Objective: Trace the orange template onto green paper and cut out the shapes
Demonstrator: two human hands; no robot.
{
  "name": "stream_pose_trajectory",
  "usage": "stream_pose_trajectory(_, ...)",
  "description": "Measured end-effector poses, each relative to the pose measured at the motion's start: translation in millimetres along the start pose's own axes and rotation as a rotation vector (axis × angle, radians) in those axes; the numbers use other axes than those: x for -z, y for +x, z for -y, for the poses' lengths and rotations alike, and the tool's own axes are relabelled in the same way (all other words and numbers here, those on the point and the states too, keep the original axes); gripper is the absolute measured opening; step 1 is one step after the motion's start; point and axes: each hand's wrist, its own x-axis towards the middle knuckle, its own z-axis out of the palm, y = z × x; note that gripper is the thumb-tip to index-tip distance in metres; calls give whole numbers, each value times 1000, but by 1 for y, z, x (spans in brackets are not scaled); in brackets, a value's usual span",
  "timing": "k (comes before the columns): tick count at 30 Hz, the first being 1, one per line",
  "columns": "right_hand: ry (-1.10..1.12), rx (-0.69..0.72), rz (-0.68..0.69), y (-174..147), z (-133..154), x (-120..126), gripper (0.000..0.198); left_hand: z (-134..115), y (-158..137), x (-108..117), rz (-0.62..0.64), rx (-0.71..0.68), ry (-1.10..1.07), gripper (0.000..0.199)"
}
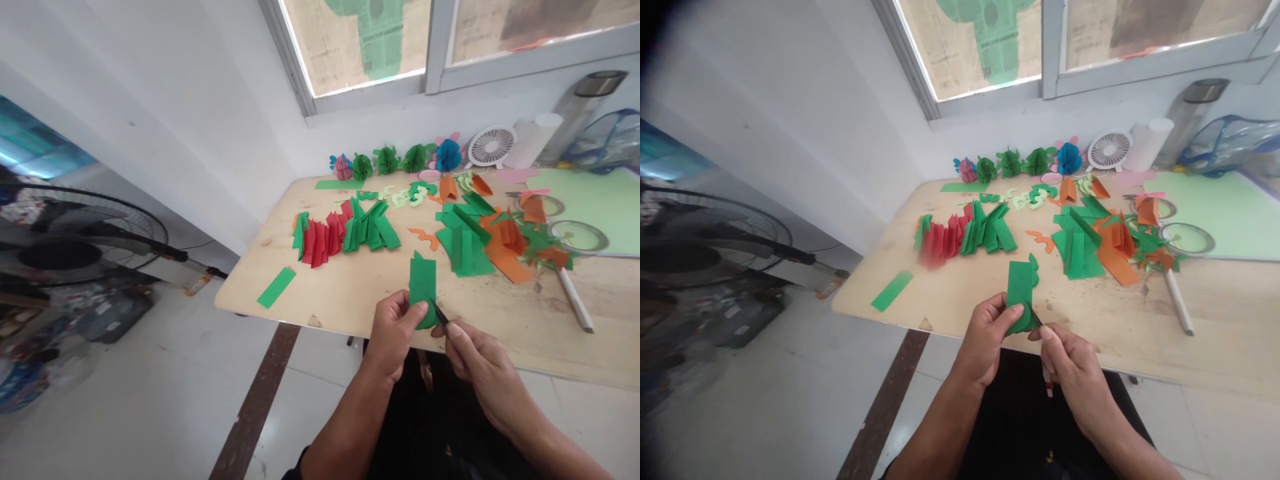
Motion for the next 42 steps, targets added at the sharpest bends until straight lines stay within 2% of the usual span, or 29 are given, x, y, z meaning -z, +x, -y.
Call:
stream_pose_trajectory(15, -43, 22, 14, 2, 1, 2, 44, -1, 1, 1, 5, 17, -12, 22)
stream_pose_trajectory(29, -126, 25, 82, 4, 1, 10, 43, -6, 1, 4, 73, 33, 24, 19)
stream_pose_trajectory(42, -213, 32, 113, 6, 13, 12, 51, -13, 3, 9, 148, 39, 61, 20)
